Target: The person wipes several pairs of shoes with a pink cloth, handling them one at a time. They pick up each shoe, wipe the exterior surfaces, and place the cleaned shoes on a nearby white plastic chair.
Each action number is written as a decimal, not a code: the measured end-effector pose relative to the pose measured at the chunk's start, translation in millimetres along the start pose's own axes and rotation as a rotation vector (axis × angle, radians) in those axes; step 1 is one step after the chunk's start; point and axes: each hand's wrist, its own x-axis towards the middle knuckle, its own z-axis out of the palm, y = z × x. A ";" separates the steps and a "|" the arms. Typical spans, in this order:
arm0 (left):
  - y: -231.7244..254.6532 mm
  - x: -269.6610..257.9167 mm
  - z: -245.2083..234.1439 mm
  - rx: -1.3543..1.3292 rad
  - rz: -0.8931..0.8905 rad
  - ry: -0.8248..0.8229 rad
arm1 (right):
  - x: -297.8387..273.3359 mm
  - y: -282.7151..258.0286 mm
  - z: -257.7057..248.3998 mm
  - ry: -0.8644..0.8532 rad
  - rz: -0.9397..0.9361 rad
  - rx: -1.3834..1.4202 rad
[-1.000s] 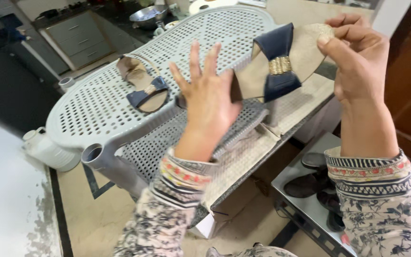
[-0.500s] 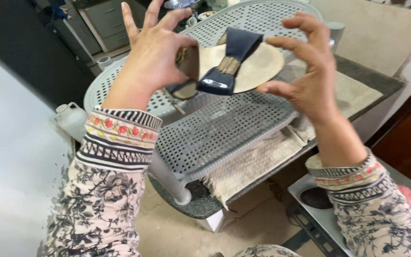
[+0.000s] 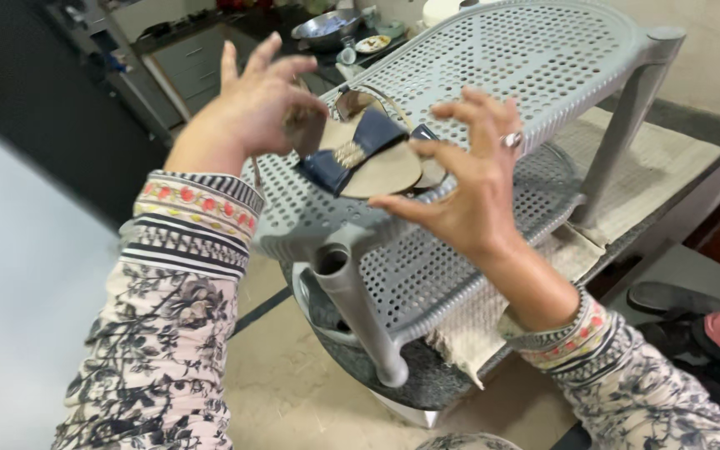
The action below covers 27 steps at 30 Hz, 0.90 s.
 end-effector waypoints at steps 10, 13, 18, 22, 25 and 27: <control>-6.4 20.4 67.1 -0.013 0.010 -0.237 | -1.0 -28.5 16.4 -0.246 0.164 -0.138; -4.7 31.4 76.5 0.004 0.021 -0.257 | 0.8 -30.5 18.6 -0.300 0.177 -0.186; -1.2 38.0 82.4 -0.006 0.032 -0.268 | 3.0 -32.2 22.4 -0.348 0.188 -0.190; -1.7 37.4 86.5 -0.044 0.004 -0.330 | 3.7 -32.5 24.4 -0.416 0.190 -0.194; -5.7 32.2 91.3 -0.063 0.022 -0.275 | 5.9 -32.1 23.1 -0.433 0.208 -0.194; -4.9 31.9 94.0 -0.048 0.036 -0.236 | 7.4 -31.9 22.0 -0.437 0.216 -0.203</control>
